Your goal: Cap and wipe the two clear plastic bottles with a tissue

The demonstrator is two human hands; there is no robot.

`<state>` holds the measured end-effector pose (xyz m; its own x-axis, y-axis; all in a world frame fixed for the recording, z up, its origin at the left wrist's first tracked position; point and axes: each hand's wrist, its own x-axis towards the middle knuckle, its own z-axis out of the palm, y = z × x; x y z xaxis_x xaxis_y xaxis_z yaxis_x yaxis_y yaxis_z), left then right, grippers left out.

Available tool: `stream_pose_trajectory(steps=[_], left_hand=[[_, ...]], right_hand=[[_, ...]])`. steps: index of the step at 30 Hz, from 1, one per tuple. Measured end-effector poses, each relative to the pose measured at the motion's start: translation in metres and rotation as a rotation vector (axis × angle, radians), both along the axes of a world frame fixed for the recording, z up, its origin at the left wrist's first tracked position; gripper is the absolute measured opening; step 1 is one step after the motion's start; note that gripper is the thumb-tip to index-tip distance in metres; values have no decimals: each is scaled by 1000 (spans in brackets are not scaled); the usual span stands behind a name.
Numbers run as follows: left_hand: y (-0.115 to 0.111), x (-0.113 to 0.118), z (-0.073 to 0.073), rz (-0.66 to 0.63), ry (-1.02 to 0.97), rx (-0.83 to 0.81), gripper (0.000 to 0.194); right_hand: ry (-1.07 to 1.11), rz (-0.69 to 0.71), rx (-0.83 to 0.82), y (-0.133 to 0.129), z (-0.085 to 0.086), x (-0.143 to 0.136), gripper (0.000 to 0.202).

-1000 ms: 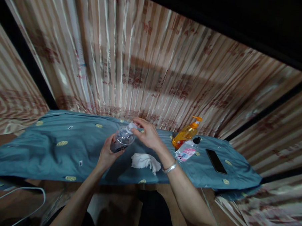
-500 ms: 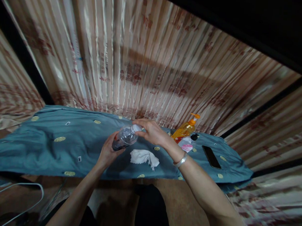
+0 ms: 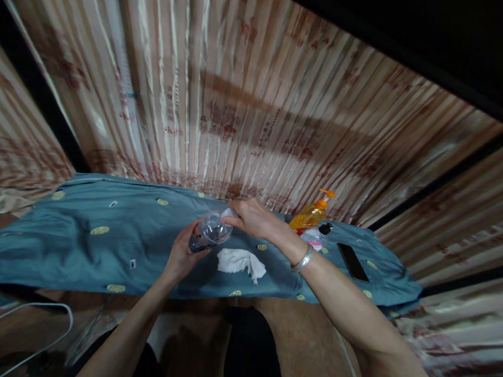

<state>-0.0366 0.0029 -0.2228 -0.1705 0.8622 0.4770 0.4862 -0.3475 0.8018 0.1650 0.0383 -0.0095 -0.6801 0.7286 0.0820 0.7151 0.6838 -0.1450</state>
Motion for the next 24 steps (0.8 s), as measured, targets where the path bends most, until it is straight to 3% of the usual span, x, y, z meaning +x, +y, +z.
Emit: stream_pose_trajectory(steps=[4,7,9,10,12,13,16,19,21,24], left_hand=[[0,0,-1,23,5,-20,78],[-1,-2,1,8,-20,-16,77],[-1,-2,4,-13,-36,-5,76],[-1,-2,5,-18,-42,-1,76],[-2,-2,6,-13,-51,0,76],[-2,-2,6,-8,-55,0,76],[-3,-2,6,-3,-64,-1,75],[-3,-3,7,-5,-64,0,74],[-3,-4,6,-11,-60,-5,74],[-2,-2,4,-12,-46,-7,75]], right_hand=[[-65,-86,42,-2,1,-6,49],[16,-25,-19,0,3,-4,42],[61,47,-62,2,5,-3,49],[65,71,-75,2,6,-3,45],[37,57,-66,4,6,-6,19],[7,26,-51,4,6,-8,18],[-78,-80,12,5,4,-14,46],[-25,-52,14,3,6,-15,31],[31,25,-13,2,8,-13,32],[-45,24,-13,0,11,-13,21]])
